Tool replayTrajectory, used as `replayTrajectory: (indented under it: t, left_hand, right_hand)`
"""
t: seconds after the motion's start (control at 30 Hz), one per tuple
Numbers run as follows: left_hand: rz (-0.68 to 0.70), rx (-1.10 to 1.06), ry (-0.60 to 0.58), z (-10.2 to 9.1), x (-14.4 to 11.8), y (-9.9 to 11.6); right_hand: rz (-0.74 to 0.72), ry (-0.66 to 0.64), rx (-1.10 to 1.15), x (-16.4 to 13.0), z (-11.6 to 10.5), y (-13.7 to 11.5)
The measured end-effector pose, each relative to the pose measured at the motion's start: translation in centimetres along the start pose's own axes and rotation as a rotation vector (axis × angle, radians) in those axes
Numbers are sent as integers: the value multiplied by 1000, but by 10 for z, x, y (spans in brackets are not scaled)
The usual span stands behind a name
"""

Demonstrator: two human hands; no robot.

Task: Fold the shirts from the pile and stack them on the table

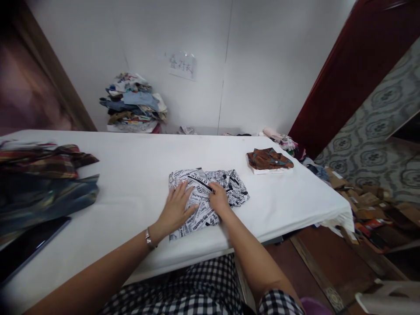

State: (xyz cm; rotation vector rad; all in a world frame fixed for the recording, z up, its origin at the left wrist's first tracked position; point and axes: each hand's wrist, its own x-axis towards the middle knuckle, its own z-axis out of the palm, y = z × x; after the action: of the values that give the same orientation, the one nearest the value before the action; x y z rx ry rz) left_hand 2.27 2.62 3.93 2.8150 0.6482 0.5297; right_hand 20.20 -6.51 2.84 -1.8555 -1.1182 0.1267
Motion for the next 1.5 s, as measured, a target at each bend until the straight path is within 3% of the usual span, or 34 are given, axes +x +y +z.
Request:
replayTrajectory:
  t: [0.1,0.2,0.37,0.5,0.63,0.77,0.87,1.03,1.17,1.33,1.43,1.5]
  left_hand:
    - [70,20,-96,10,7,4]
    - [94,41,-131,16,9,5]
    - [86,1,-122,12,9,3]
    - [6,-157,-198,-13,27,-7]
    - [-42,-104,-139,-29,70,-24]
    - [-18,5,-276,-13,118,-33]
    - [-15,15,-394,4,144,-32]
    - [-68,-48,-470,15,174,-29]
    - [-125,-151,-556,13,189,-26]
    - [-223,-327,-667,4,193,-27]
    - [-270,-487,-698,-10,191,-35]
    - [-287,-639,-696,-26,193,-43]
  right_hand:
    - [72,-37,-69,0,-3,12]
    - [40,9,-29,-12,-9,11]
    - [11,141,207,-62,-28,-5]
    - [396,194,539,-107,-44,-10]
    - [760,183,825,-125,-54,-18]
    - [921,118,1004,-119,-52,-37]
    - [912,66,1100,-107,-43,-49]
    - [905,74,1148,-87,-24,-53]
    - [969,136,1181,-76,-12,-51]
    - [1016,101,1203,-68,-6,-52]
    - [967,107,1131,-62,-11,-50]
    - [854,99,1057,-51,-20,-49]
